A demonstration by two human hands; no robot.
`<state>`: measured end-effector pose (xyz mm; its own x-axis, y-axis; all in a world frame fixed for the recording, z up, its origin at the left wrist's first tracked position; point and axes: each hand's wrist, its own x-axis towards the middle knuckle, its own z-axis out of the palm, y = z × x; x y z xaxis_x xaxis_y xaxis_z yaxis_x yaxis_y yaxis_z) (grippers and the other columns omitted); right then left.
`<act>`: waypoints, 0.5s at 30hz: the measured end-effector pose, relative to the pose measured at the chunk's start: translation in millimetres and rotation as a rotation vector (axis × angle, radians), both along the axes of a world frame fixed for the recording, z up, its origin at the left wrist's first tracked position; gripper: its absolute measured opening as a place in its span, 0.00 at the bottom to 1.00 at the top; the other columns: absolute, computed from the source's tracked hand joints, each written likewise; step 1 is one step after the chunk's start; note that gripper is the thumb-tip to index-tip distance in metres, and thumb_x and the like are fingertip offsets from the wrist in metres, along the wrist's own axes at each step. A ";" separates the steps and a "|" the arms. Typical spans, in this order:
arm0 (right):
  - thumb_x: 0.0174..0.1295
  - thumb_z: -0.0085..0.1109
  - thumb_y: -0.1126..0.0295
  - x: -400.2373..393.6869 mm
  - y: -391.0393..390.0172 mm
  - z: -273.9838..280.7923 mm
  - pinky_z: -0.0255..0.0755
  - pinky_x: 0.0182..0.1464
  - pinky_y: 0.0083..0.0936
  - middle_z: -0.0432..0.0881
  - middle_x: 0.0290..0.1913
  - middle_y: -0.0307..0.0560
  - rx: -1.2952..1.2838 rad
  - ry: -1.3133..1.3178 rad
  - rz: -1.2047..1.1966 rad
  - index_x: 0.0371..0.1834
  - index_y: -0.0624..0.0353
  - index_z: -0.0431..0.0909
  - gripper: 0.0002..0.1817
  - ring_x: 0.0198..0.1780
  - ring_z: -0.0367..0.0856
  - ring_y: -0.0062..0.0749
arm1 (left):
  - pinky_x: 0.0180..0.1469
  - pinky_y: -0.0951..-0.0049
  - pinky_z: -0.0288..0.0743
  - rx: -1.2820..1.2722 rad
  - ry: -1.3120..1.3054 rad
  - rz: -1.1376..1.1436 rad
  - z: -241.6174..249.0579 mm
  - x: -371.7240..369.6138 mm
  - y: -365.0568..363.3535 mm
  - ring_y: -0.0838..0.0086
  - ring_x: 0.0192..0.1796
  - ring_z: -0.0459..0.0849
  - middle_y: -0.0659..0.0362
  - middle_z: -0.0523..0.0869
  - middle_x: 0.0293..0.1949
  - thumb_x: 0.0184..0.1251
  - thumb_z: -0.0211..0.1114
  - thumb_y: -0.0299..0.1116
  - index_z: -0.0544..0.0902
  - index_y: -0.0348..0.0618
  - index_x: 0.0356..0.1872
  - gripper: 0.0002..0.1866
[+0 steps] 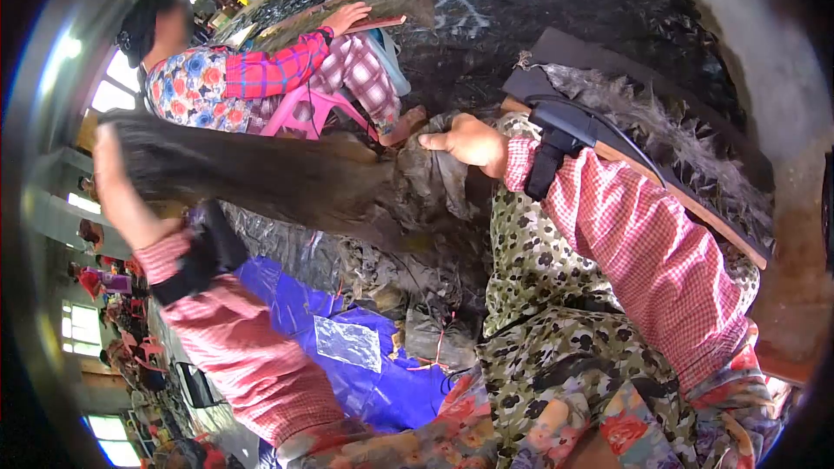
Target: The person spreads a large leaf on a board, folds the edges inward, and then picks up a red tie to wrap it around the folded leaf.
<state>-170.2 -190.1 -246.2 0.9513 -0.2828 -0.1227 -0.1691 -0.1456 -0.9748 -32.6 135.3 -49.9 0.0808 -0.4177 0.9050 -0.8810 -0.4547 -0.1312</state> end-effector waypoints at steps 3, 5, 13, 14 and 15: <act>0.57 0.68 0.55 9.0 -18.2 -41.0 0.69 0.46 0.33 0.80 0.38 0.53 -0.066 0.131 -0.108 0.43 0.77 0.78 0.29 0.41 0.76 0.36 | 0.63 0.68 0.69 -0.747 1.026 -0.677 55.3 64.8 92.9 0.67 0.56 0.78 0.54 0.78 0.58 0.68 0.54 0.26 0.67 0.35 0.65 0.24; 0.57 0.68 0.55 11.9 -36.0 -55.0 0.70 0.54 0.33 0.80 0.50 0.65 0.089 0.130 -0.160 0.49 0.85 0.72 0.35 0.51 0.79 0.45 | 0.57 0.66 0.75 -0.735 0.855 -0.556 70.4 114.1 160.9 0.65 0.52 0.82 0.54 0.84 0.50 0.73 0.55 0.40 0.79 0.37 0.52 0.18; 0.70 0.51 0.60 4.2 -55.4 49.6 0.77 0.42 0.36 0.83 0.43 0.42 0.701 -0.190 -0.110 0.46 0.57 0.78 0.13 0.41 0.82 0.28 | 0.55 0.68 0.74 0.148 0.505 0.587 -113.9 125.2 174.9 0.61 0.51 0.82 0.47 0.84 0.48 0.63 0.57 0.22 0.77 0.38 0.56 0.18; 0.70 0.50 0.60 6.7 -56.8 60.3 0.76 0.38 0.33 0.83 0.40 0.40 0.655 -0.225 -0.100 0.43 0.55 0.79 0.12 0.38 0.82 0.25 | 0.53 0.70 0.75 0.054 0.918 0.618 -126.8 68.3 106.7 0.67 0.50 0.82 0.51 0.84 0.48 0.62 0.56 0.19 0.77 0.38 0.55 0.19; 0.70 0.50 0.60 11.3 -57.9 69.2 0.75 0.33 0.31 0.83 0.37 0.38 0.687 -0.288 -0.056 0.42 0.54 0.79 0.12 0.34 0.81 0.24 | 0.51 0.72 0.76 -0.022 0.978 -0.030 -170.7 63.2 84.8 0.72 0.47 0.83 0.55 0.84 0.47 0.60 0.57 0.16 0.77 0.38 0.55 0.20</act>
